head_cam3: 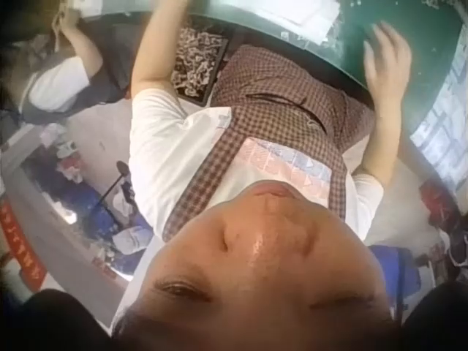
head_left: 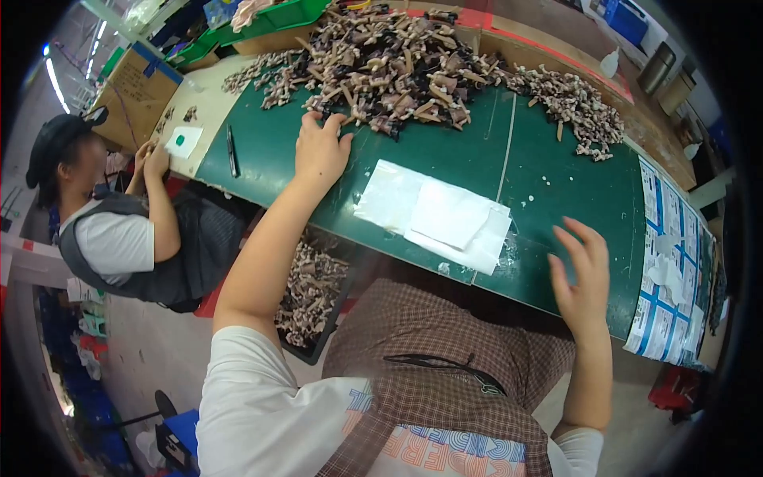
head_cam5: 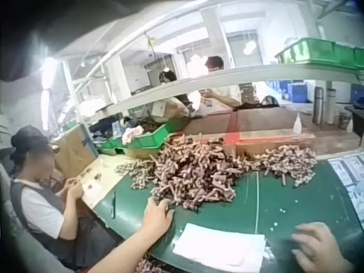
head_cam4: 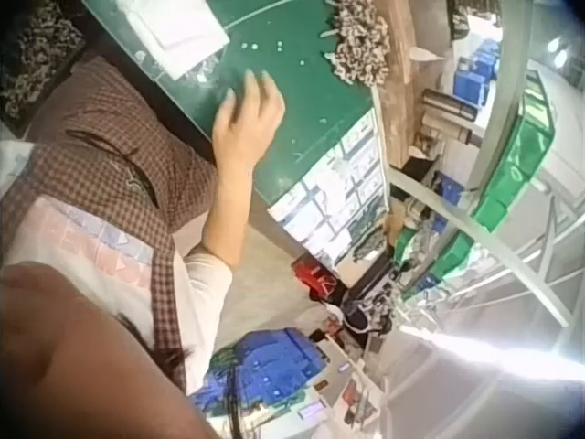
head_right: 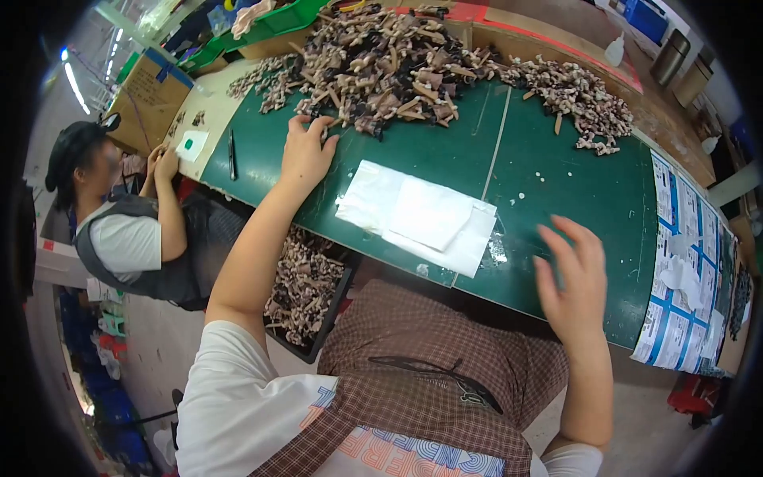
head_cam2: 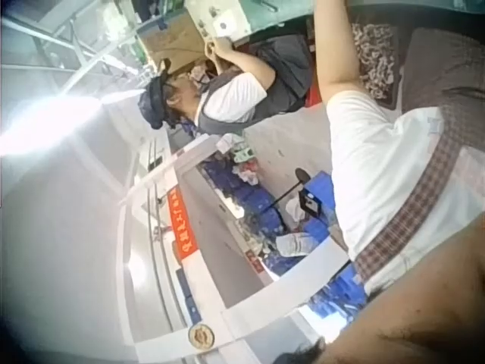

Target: The person assembles toy figurines by attaching parts together by hand, wipes them with a cloth, lines the figurines up on the table, and applies glue to them using a squeeze bottle.

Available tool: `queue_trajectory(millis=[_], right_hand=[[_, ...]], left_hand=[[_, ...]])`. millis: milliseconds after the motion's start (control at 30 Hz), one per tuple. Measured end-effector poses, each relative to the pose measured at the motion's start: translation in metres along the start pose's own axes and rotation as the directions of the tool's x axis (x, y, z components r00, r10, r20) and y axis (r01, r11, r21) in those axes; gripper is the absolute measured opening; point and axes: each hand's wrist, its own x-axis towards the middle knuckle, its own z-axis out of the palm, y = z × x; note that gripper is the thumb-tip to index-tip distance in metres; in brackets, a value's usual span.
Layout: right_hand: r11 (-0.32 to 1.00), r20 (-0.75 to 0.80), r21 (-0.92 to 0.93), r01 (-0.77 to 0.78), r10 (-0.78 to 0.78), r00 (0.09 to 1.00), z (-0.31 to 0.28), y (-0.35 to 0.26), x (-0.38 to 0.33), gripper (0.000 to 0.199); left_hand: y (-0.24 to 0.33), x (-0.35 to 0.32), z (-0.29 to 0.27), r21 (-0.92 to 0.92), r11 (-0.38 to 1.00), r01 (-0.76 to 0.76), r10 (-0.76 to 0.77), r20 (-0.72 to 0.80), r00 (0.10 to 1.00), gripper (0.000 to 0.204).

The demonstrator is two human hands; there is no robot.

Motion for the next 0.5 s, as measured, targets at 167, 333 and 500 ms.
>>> queue_trajectory(millis=[167,333,500], right_hand=[[0.967,0.105,0.077,0.242,-0.25,0.963,0.057,-0.007,0.101,0.057],[0.964,0.248,-0.237,0.125,-0.064,0.967,0.128,-0.032,0.192,0.079],[0.985,0.115,-0.06,0.16,-0.152,0.982,0.153,0.016,0.208,0.061]], left_hand=[[0.035,-0.007,-0.018,0.173,0.985,0.003,0.03,-0.19,0.981,0.048],[0.086,0.008,-0.02,-0.086,0.919,-0.386,0.363,-0.2,0.91,0.037],[0.131,0.036,0.027,0.091,0.93,-0.357,0.365,-0.112,0.924,0.036]])
